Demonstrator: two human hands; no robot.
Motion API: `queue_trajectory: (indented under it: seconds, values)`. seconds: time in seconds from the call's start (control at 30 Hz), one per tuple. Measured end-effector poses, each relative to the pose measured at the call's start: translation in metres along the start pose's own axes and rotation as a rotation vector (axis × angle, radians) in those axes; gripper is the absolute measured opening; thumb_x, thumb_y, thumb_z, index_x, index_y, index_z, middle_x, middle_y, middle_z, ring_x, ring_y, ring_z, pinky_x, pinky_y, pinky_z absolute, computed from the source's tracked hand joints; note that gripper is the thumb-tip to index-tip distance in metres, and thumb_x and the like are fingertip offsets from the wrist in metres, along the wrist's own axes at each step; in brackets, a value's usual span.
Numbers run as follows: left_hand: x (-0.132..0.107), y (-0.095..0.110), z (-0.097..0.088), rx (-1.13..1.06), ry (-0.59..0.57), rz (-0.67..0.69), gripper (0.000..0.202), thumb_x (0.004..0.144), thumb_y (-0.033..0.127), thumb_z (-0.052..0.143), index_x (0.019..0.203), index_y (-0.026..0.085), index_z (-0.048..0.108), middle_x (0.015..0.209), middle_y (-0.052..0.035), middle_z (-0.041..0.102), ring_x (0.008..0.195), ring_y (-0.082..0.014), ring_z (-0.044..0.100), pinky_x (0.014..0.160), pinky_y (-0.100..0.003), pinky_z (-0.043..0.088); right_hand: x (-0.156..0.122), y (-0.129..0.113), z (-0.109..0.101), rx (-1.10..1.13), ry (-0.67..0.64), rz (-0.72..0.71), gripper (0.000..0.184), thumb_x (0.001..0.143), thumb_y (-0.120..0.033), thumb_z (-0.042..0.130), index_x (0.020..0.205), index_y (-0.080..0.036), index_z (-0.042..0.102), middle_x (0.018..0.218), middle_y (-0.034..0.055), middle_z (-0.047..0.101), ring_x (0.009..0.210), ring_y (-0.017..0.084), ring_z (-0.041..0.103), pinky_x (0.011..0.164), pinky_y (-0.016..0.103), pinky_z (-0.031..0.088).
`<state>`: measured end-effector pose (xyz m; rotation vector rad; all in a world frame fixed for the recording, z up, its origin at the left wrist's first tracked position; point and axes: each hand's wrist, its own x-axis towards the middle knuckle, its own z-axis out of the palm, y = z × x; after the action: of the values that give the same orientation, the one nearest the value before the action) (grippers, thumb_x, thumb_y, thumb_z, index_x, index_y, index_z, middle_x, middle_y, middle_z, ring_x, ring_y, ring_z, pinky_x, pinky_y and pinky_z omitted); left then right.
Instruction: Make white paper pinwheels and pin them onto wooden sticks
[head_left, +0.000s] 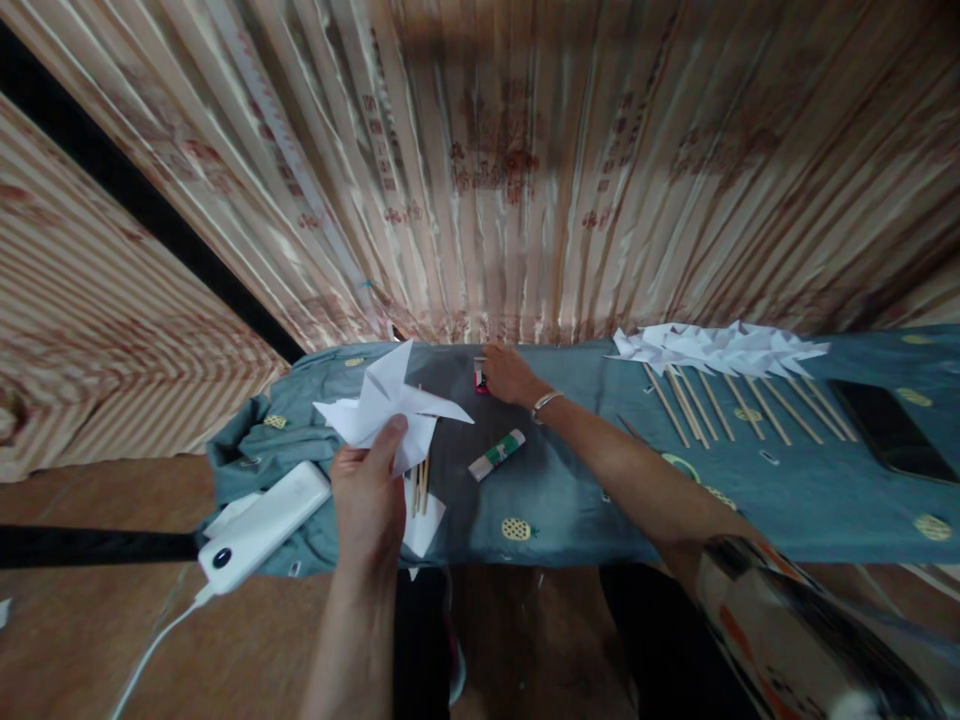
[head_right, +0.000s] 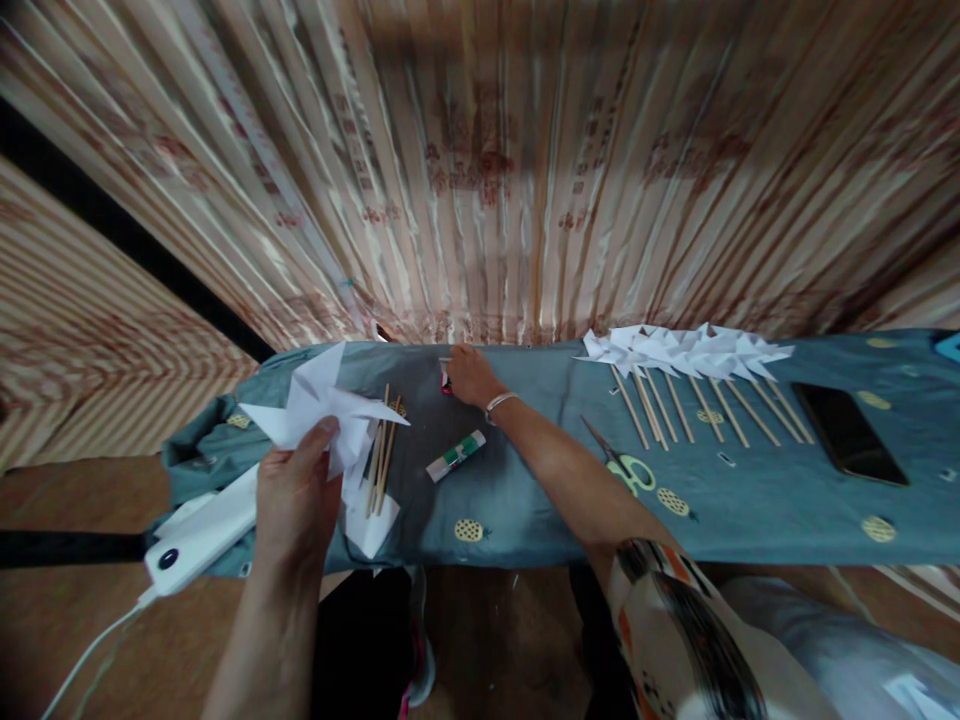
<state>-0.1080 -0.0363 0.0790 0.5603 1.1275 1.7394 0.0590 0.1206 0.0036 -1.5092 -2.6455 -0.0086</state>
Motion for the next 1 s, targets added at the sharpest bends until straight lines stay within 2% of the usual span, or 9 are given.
queue_trajectory:
  seconds: [0.27, 0.43, 0.53, 0.67, 0.8, 1.0]
  values:
    - [-0.001, -0.005, 0.000, 0.002, -0.028, 0.004, 0.022, 0.061, 0.020, 0.079, 0.082, 0.016, 0.073, 0.081, -0.0026, 0.075, 0.084, -0.0208, 0.071, 0.087, -0.034, 0.054, -0.002, 0.001, 0.006, 0.043, 0.055, -0.020, 0.026, 0.086, -0.013, 0.048, 0.097, -0.004, 0.070, 0.127, 0.0227, 0.056, 0.126, 0.031, 0.043, 0.104, 0.041, 0.038]
    - [-0.001, -0.005, 0.001, 0.008, -0.029, 0.012, 0.025, 0.061, 0.021, 0.079, 0.085, 0.016, 0.073, 0.084, -0.0036, 0.076, 0.085, -0.0211, 0.071, 0.087, -0.034, 0.054, -0.010, 0.001, 0.011, 0.080, 0.130, -0.006, 0.032, 0.090, -0.009, 0.037, 0.100, -0.002, 0.067, 0.147, 0.0241, 0.038, 0.140, 0.034, 0.027, 0.107, 0.047, 0.035]
    - [-0.002, -0.005, 0.001, 0.014, -0.022, 0.015, 0.026, 0.060, 0.022, 0.080, 0.084, 0.015, 0.073, 0.082, -0.0041, 0.076, 0.088, -0.0222, 0.071, 0.088, -0.035, 0.053, -0.012, 0.000, 0.012, 0.097, 0.170, -0.004, 0.034, 0.091, -0.009, 0.033, 0.103, -0.002, 0.065, 0.151, 0.0245, 0.032, 0.144, 0.033, 0.020, 0.110, 0.051, 0.030]
    - [-0.002, -0.005, 0.003, -0.009, -0.026, 0.011, 0.026, 0.059, 0.021, 0.081, 0.083, 0.015, 0.073, 0.084, -0.0044, 0.076, 0.090, -0.0228, 0.070, 0.090, -0.035, 0.053, -0.012, 0.001, 0.012, 0.114, 0.214, 0.022, 0.036, 0.092, -0.009, 0.031, 0.107, 0.000, 0.062, 0.153, 0.0255, 0.028, 0.146, 0.031, 0.013, 0.113, 0.050, 0.025]
    - [-0.003, -0.007, 0.007, 0.005, -0.040, 0.006, 0.027, 0.061, 0.022, 0.080, 0.086, 0.016, 0.073, 0.089, -0.0050, 0.076, 0.093, -0.0231, 0.070, 0.092, -0.036, 0.052, -0.015, 0.005, 0.013, 0.143, 0.218, 0.037, 0.035, 0.092, -0.012, 0.033, 0.100, -0.004, 0.066, 0.152, 0.0228, 0.032, 0.146, 0.031, 0.015, 0.111, 0.051, 0.027]
    - [-0.005, -0.011, 0.011, 0.008, -0.043, -0.010, 0.025, 0.060, 0.023, 0.080, 0.084, 0.016, 0.074, 0.086, -0.0054, 0.076, 0.095, -0.0243, 0.070, 0.092, -0.036, 0.052, -0.008, 0.008, 0.014, 0.177, 0.165, 0.025, 0.018, 0.083, -0.018, 0.056, 0.084, -0.011, 0.073, 0.145, 0.0194, 0.043, 0.142, 0.034, 0.023, 0.108, 0.051, 0.029]
